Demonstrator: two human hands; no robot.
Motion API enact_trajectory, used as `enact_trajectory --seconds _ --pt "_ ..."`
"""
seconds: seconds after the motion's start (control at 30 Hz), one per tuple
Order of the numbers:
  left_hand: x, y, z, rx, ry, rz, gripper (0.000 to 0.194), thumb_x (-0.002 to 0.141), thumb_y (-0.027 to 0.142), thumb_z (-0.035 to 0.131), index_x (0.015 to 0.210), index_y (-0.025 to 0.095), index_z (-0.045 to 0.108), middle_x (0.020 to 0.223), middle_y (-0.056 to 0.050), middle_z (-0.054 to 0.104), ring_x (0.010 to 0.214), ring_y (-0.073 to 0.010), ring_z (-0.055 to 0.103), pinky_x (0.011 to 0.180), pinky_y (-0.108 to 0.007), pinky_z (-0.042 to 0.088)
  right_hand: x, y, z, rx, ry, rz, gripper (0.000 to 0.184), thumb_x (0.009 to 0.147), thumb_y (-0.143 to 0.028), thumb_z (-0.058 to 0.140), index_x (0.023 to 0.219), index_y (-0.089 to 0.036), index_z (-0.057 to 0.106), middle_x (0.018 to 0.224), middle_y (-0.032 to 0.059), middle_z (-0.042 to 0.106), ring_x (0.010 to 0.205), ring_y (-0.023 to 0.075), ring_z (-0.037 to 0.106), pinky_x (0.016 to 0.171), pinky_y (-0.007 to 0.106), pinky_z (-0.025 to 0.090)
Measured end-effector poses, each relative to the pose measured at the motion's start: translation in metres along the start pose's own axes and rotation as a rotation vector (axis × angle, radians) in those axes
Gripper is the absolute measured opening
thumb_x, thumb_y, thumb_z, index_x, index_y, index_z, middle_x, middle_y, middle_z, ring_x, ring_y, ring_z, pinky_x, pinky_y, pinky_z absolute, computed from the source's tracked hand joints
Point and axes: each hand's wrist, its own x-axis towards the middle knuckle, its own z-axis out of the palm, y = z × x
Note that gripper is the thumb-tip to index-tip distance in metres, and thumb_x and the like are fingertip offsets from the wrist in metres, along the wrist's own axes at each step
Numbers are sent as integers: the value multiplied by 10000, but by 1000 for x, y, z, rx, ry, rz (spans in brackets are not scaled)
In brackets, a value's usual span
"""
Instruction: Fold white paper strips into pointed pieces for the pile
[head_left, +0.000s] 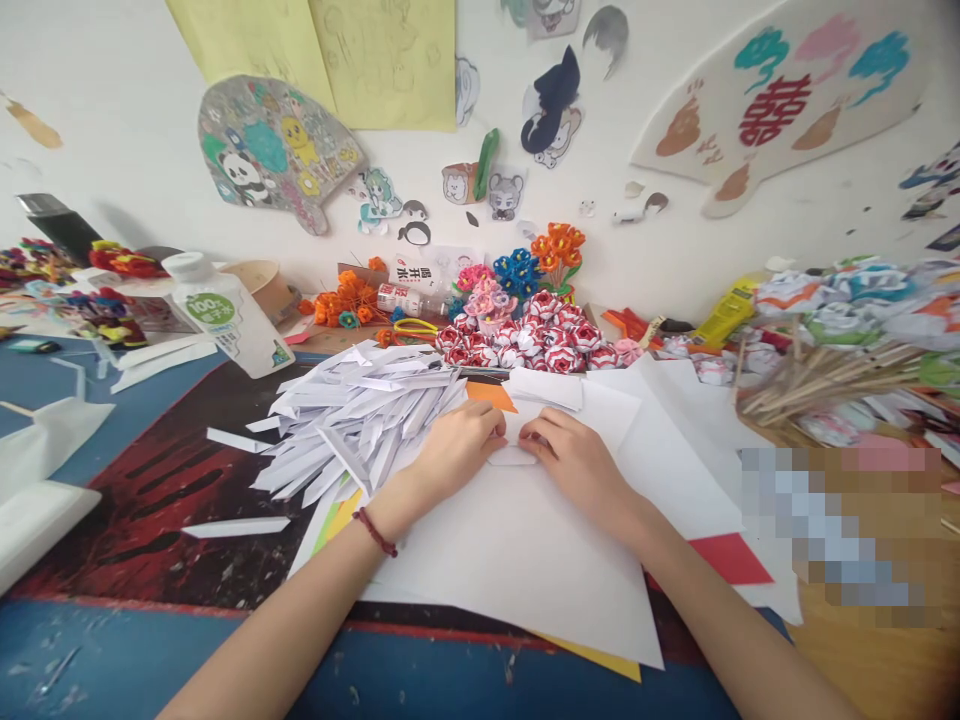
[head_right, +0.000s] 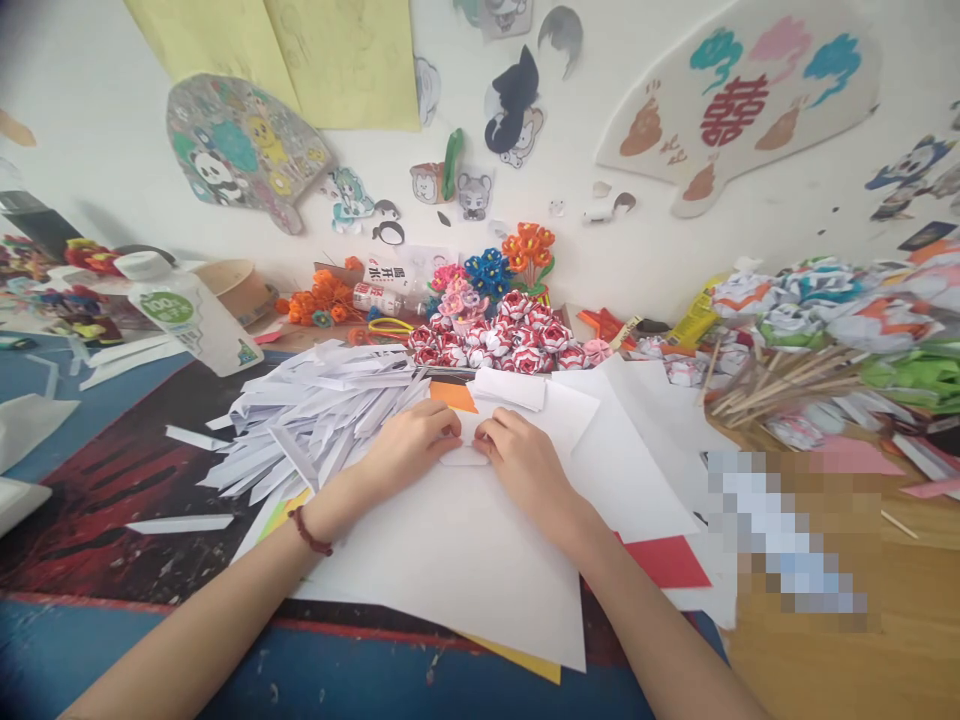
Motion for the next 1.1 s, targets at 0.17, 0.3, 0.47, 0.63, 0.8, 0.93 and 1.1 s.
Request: enact_trajectory --seconds 0.17,0.3,0.47,0.63,0.8,0.93,1.1 --pt "0 0 3 -101 -13 -30 18 824 175 578 836 162 572 838 -24 609 832 -176 557 705 -275 427 3 3 2 111 -9 35 83 812 -221 651 887 -213 616 894 13 598 843 176 556 719 289 433" --pt "1 1 0 -229 -36 -87 38 832 188 559 824 162 585 815 -24 629 795 -164 567 695 -262 432 4 2 2 176 2 37 43 819 -186 624 789 -192 594 811 17 602 809 182 553 706 300 429" --pt "1 4 -5 -304 -49 -2 144 870 249 530 814 184 647 796 -11 670 784 -153 571 709 -255 406 3 -2 -1 357 -1 69 51 829 -202 603 798 -192 641 811 19 660 741 164 593 673 284 444" --pt "2 7 -10 -299 -64 29 191 880 252 505 802 168 657 779 -21 674 738 -140 570 678 -241 388 4 -1 -4 429 9 123 91 778 -206 637 707 -197 692 696 7 688 620 154 590 588 268 436" --pt "1 3 -15 -358 -128 -14 191 855 285 541 784 173 678 722 1 680 637 -109 555 609 -213 369 4 5 -7 463 -24 145 97 736 -180 649 667 -200 714 677 2 705 631 163 614 612 269 460" --pt "1 -2 -19 -412 -135 -4 181 847 265 559 796 165 701 724 -7 697 646 -109 570 639 -214 382 5 11 -11 445 -66 168 106 732 -197 644 681 -207 735 684 6 718 631 173 628 606 275 466" --pt "3 2 -22 -377 -115 14 178 836 221 561 743 144 692 678 -14 680 611 -107 549 600 -214 361 4 14 -13 468 -84 168 128 726 -199 622 678 -202 741 670 11 716 623 181 631 582 273 472"
